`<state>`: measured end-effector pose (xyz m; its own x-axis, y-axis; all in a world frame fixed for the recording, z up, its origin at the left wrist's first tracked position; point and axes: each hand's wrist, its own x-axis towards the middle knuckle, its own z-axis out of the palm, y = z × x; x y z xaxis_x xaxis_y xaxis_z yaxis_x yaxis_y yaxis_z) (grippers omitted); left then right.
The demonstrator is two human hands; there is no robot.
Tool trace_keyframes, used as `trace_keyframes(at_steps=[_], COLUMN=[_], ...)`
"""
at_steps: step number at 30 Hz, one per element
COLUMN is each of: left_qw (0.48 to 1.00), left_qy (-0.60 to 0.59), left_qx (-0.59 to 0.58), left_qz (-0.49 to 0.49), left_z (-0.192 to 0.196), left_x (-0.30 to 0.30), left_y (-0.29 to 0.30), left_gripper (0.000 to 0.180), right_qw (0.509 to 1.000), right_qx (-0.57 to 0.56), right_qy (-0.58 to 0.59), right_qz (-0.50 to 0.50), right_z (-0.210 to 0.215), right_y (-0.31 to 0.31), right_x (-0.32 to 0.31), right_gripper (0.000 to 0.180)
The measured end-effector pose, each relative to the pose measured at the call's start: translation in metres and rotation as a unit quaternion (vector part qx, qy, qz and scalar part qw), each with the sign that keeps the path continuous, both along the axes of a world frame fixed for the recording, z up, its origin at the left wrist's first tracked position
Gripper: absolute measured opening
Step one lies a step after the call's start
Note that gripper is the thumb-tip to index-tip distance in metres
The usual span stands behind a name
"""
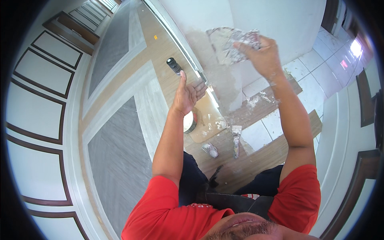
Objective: The person scoops white plaster from a bucket and applies it to a wall corner using a trowel. They repeatedly smooth the surface and scrape excess material back into the bucket while sitting on the floor.
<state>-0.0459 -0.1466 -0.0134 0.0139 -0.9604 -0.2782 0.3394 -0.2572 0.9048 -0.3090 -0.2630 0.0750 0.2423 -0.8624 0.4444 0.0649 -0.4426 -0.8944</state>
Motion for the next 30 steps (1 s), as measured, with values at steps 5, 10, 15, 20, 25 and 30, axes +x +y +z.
trace_keyframes(at_steps=[5,10,15,20,25,30], left_qw=[1.000,1.000,1.000,1.000,1.000,1.000], left_qy=[-0.010,-0.009,-0.008,-0.003,-0.009,-0.007], left_qx=[0.000,0.000,0.007,-0.001,-0.006,0.005], left_qz=[0.020,0.019,0.018,0.006,0.003,0.018], left_z=[0.004,0.000,0.006,0.003,0.002,0.002], left_x=[-0.001,0.002,-0.004,0.001,0.000,0.000], left_y=[0.002,0.000,0.000,0.000,0.000,0.001], left_gripper=[0.130,0.131,0.131,0.131,0.132,0.132], right_qw=[0.989,0.873,0.858,0.864,0.869,0.947], right_qx=[-0.105,-0.413,-0.442,-0.439,-0.434,-0.311], right_qy=[0.105,0.259,0.260,0.246,0.231,0.079], right_qz=[-0.025,-0.009,-0.021,-0.032,-0.044,-0.036], right_z=[0.013,0.006,0.008,0.021,0.026,0.043], right_y=[0.019,0.023,0.019,0.013,0.008,0.003], right_x=[-0.032,-0.025,-0.012,-0.004,-0.003,-0.009], right_gripper=[0.016,0.009,0.006,0.008,0.009,0.018])
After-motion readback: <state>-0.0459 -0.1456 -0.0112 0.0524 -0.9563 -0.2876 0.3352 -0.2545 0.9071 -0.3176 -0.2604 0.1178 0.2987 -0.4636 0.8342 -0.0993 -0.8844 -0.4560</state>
